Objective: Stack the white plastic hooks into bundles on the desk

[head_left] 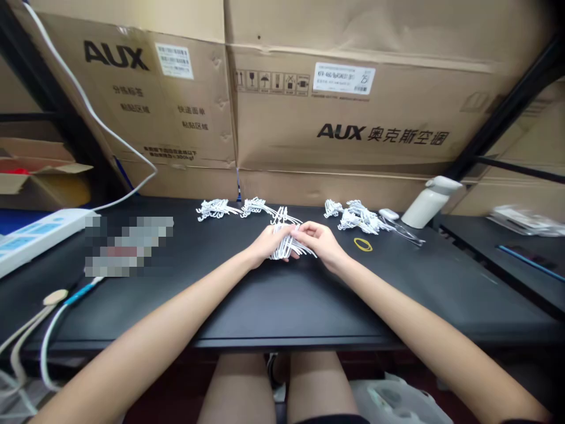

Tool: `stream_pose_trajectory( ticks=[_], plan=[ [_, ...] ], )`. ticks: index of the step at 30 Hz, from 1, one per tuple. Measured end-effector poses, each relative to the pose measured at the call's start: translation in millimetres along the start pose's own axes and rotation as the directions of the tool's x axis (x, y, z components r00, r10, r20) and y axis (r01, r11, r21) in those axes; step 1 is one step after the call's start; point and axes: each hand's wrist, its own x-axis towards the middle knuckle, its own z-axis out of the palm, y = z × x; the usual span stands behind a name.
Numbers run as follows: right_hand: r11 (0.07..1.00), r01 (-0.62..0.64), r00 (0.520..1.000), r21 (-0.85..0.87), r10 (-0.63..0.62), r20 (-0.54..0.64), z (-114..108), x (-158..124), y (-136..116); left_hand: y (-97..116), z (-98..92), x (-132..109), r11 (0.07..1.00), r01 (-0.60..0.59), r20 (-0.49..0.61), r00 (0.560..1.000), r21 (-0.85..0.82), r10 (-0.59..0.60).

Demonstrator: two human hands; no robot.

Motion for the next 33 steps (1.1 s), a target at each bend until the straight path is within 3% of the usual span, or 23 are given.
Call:
stream_pose_trajectory(
  ticks=[10, 21, 28, 30, 33],
  plan=[
    [0.997, -0.082, 0.992, -0.003, 0.081, -0.094, -3, 2, -2, -2, -2.5, 0, 0.999, 0.049, 0.070, 0.996, 0.007, -0.050],
    [0.989, -0.109, 0.991, 0.097, 0.115, -0.062, -3, 0, -2, -2, 0.9, -3, 0.995, -0.017, 0.048, 0.999, 0.098, 0.013],
    [0.991, -0.097, 0.995, 0.092, 0.097, 0.005, -3, 1, 1, 1, -1.4, -3, 0.993, 0.024, 0.085, 0.996, 0.115, -0.033],
    [0.995, -0.066, 0.996, 0.077, 0.070, -0.047, -8, 5, 3, 0, -4.6, -1, 0.994, 0.039, 0.033, 0.999, 0.103, -0.043],
    [0.999, -0.002, 0.985, -0.046, -0.006, -0.172, -20, 18, 8, 0, -10.3, 3, 0.994, 0.112, -0.143, 0.983, -0.004, -0.111]
  ],
)
